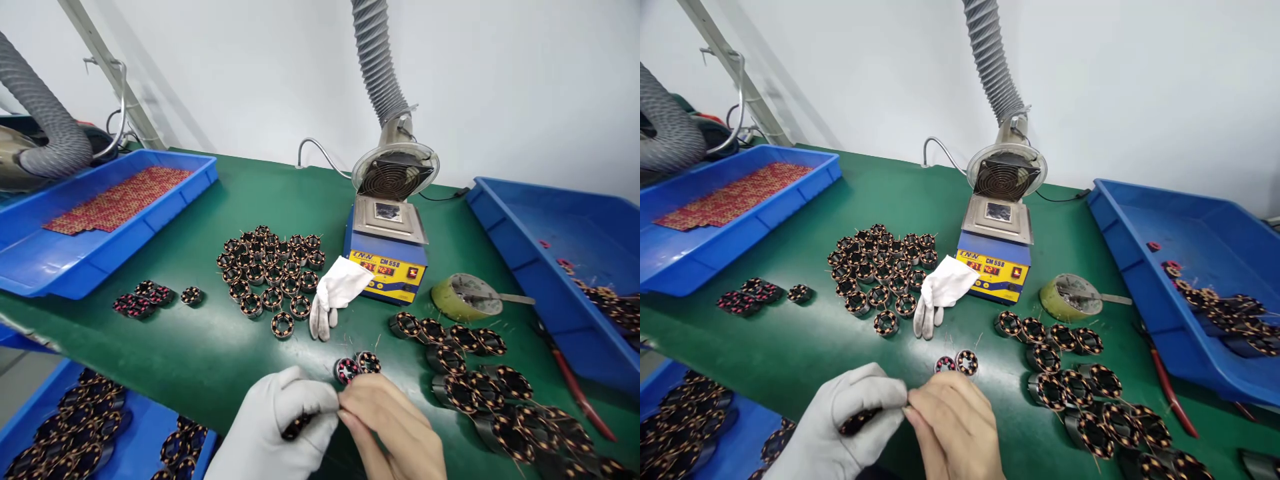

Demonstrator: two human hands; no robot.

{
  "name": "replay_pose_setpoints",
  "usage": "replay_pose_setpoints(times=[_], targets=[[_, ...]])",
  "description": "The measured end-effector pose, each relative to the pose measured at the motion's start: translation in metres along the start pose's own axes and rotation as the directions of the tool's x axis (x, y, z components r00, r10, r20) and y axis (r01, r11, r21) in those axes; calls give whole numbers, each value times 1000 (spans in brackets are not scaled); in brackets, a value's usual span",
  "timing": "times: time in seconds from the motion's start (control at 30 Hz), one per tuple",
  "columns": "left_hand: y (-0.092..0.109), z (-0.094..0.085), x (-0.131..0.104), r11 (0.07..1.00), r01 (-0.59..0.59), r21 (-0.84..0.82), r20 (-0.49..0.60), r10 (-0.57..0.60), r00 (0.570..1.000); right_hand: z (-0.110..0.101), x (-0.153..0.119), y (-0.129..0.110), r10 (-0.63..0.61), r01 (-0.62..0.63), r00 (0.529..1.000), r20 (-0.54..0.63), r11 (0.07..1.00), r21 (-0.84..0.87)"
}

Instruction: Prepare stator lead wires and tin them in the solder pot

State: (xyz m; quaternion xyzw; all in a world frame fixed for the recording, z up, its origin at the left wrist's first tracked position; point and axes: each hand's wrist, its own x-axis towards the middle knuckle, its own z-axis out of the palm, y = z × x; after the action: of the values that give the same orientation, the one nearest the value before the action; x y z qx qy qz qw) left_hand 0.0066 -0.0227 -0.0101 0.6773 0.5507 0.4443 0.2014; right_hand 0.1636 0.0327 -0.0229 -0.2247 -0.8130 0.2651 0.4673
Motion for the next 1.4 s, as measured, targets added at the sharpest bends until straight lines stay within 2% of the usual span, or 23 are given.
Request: replay_pose_setpoints(times=[0.07, 0.13, 0.2, 0.23, 0.27, 0.33, 0.37, 0.43, 0.47, 0.53, 0.6, 0.67, 0.73, 0.83, 0.93, 1.03, 1.1, 1.17, 1.2, 1.27, 1.3, 1.33, 1.4], targets=[[1, 1, -1, 981, -99, 167, -13, 103, 995, 4, -5, 0, 194, -205, 975, 106, 972, 114], [2, 1, -2, 926, -187, 329, -37, 211, 977, 9, -10, 0, 437, -512, 858, 269, 771, 379], [2, 0, -2, 898, -226, 377, -51, 264, 963, 12, -13, 0, 517, -610, 781, 351, 507, 609], [1, 0, -3, 912, -221, 345, -63, 257, 964, 12, -13, 0, 527, -589, 786, 325, 478, 651], [1, -1, -3, 938, -198, 285, -65, 225, 972, 10, -12, 0, 524, -545, 814, 249, 542, 640], [-2, -1, -5, 984, -112, 136, -40, 118, 992, 4, -8, 0, 423, -409, 903, 74, 795, 448], [-3, -1, -6, 995, -71, 68, -22, 73, 997, 1, -6, 0, 316, -306, 949, 22, 898, 316], [-4, 0, -7, 999, -32, 26, 8, 32, 999, -2, -3, -2, 74, -71, 997, -33, 993, 90], [-4, 1, -7, 996, -50, 67, 9, 49, 999, -2, -2, -3, -19, 19, 999, -37, 1000, 4], [-2, 1, -6, 962, -132, 238, -4, 137, 991, 1, -2, -5, -6, 3, 999, -31, 997, -79], [0, 1, -5, 881, -221, 419, -12, 248, 969, 5, -4, -7, 222, -225, 973, 64, 973, 50], [1, 0, -4, 844, -259, 471, -27, 307, 951, 6, -7, -7, 406, -446, 894, 188, 840, 308], [0, 0, -4, 896, -230, 380, -54, 270, 961, 4, -8, -5, 455, -490, 870, 189, 755, 437], [-2, 0, -5, 982, -115, 153, -37, 122, 992, -2, -6, -3, 329, -321, 944, 25, 900, 294], [-2, 0, -5, 997, -53, 47, 5, 53, 999, -3, -2, -4, 125, -118, 992, -35, 981, 154], [1, -1, -2, 967, -134, 215, -9, 139, 990, 1, 1, -5, -21, 22, 997, -71, 1000, 20], [3, -1, 0, 875, -233, 425, -28, 270, 962, 3, 1, -7, -41, 37, 998, -54, 997, -73], [3, -1, 2, 769, -296, 567, -25, 375, 927, 5, -2, -8, 146, -146, 989, 27, 989, -5], [3, 0, 2, 743, -305, 596, -14, 390, 921, 5, -3, -9, 288, -299, 952, 103, 946, 122], [2, 1, 2, 765, -297, 571, -31, 381, 924, 6, -6, -8, 481, -571, 821, 308, 703, 424], [2, 2, 2, 806, -281, 522, -50, 357, 933, 5, -7, -6, 497, -617, 786, 369, 587, 524], [1, 2, 2, 855, -258, 450, -61, 318, 946, 4, -7, -5, 495, -609, 789, 365, 549, 572], [1, 3, 1, 942, -191, 275, -72, 219, 973, 2, -6, -2, 445, -482, 872, 204, 714, 507]])
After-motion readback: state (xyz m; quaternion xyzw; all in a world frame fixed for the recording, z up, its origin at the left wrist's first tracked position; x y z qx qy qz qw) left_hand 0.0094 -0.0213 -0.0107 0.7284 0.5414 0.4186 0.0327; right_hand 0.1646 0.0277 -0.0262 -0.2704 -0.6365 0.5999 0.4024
